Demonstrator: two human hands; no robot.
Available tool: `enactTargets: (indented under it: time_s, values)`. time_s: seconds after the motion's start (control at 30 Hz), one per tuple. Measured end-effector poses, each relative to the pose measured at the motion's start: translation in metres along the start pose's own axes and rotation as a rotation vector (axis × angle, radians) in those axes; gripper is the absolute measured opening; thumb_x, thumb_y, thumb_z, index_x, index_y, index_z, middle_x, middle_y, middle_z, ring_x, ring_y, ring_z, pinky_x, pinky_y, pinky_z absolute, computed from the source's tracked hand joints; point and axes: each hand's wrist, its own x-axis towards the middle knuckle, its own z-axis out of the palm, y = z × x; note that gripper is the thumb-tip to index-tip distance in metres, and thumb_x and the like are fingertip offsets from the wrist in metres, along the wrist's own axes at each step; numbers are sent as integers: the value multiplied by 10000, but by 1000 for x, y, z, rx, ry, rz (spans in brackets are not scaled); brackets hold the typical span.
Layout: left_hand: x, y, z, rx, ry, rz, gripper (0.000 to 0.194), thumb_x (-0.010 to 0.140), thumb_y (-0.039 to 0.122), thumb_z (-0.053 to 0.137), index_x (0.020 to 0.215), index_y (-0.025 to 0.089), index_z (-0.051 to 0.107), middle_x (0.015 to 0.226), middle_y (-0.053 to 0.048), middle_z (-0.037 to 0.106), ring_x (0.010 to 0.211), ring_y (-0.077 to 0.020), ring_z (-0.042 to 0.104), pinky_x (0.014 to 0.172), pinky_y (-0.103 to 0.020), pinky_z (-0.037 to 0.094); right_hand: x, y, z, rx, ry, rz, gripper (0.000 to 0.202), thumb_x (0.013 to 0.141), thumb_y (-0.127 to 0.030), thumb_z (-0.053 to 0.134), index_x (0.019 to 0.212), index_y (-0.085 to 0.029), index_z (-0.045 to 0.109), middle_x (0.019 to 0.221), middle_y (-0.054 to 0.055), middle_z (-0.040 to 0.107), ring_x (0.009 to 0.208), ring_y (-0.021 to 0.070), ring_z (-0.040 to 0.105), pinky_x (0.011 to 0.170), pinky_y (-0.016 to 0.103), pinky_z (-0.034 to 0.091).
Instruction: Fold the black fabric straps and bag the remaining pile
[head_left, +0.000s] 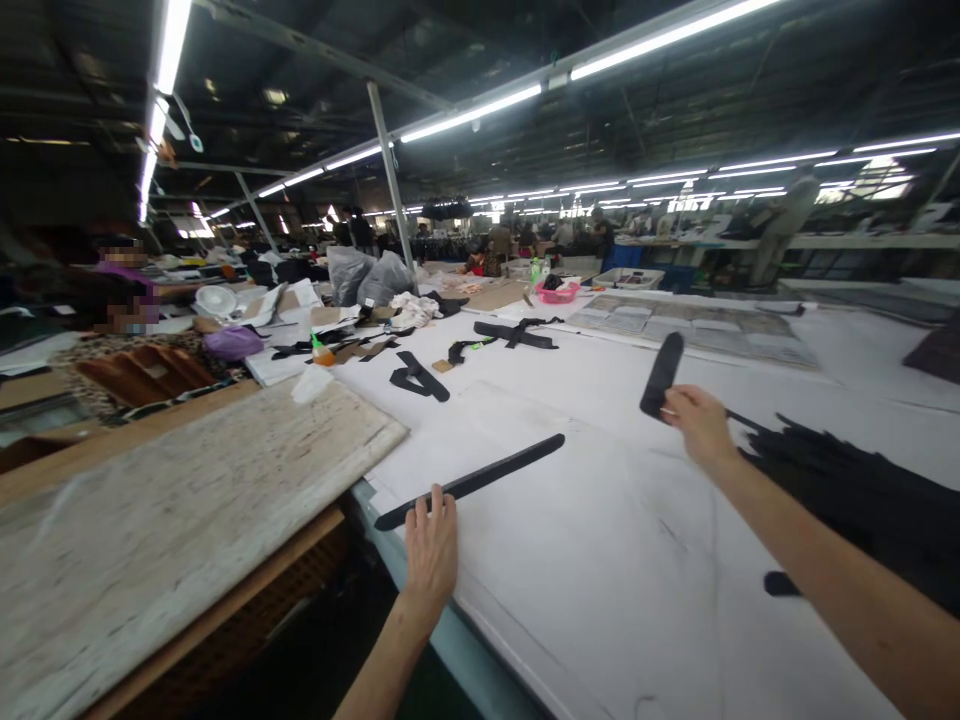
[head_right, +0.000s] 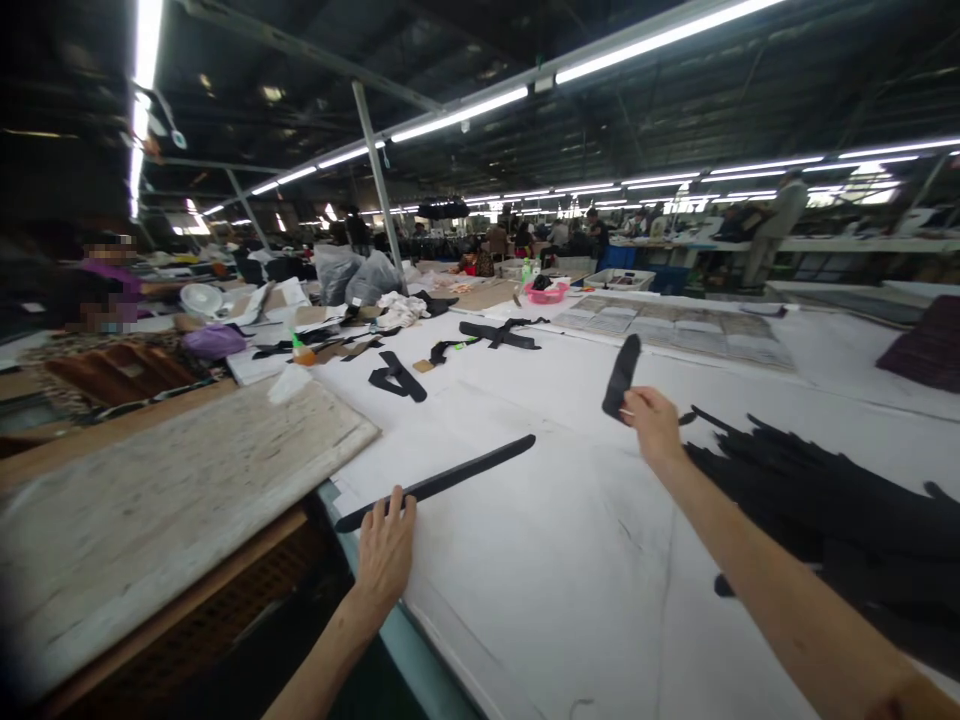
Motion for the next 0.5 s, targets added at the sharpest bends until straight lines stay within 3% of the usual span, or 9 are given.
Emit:
enactTargets:
  time_s: [0.07, 0.17, 0.27, 0.37, 0.43, 0.5]
  values:
    - [-3, -1, -2, -104, 46, 22, 475, 764, -62, 337, 1119, 97, 609, 1312, -185, 505, 1163, -317, 485, 972, -457, 404, -42, 7, 18, -51, -117, -57, 270, 702, -425, 568, 782, -167, 558, 616, -17, 552, 592, 147, 556, 631, 317, 479]
    - [-7, 3, -8, -435, 27, 13, 452, 761, -42, 348, 1077, 118, 627, 1233, -167, 575, 1143, -300, 510, 970, -466, 405, -102, 19, 38, -303, -300, -297, 216, 820, -371, 455, 819, -190, 573, 732, 13, 602, 703, 168, 564, 696, 303, 452]
    - [-9, 11, -16, -1021, -158, -110, 289, 865, 217, 393, 986, 137, 644, 963, -123, 687, 888, -251, 635, 785, -393, 519, -154, 29, 55, -512, -505, -553, 233, 903, -245, 364, 832, -203, 582, 827, 34, 619, 787, 162, 557, 726, 276, 432]
    - [-12, 16, -22, -1574, -347, -382, 466, 859, 501, 369, 881, 111, 622, 781, -109, 685, 650, -202, 646, 592, -328, 539, -192, 36, 69, -681, -657, -804, 251, 915, -156, 374, 817, -200, 601, 802, 29, 624, 759, 155, 549, 694, 265, 421]
    - [-14, 15, -24, -1704, -388, -532, 478, 825, 542, 412, 829, 107, 609, 723, -93, 669, 585, -179, 628, 537, -301, 525, -209, 39, 75, -770, -722, -962, 215, 892, -119, 430, 800, -193, 610, 781, 24, 626, 738, 159, 543, 677, 275, 413]
    - [-18, 11, -24, -1652, -385, -573, 362, 775, 473, 523, 774, 121, 606, 624, -37, 623, 524, -152, 584, 471, -261, 487, -221, 40, 77, -830, -784, -1068, 176, 866, -99, 478, 793, -186, 613, 767, 24, 618, 724, 166, 534, 653, 284, 408]
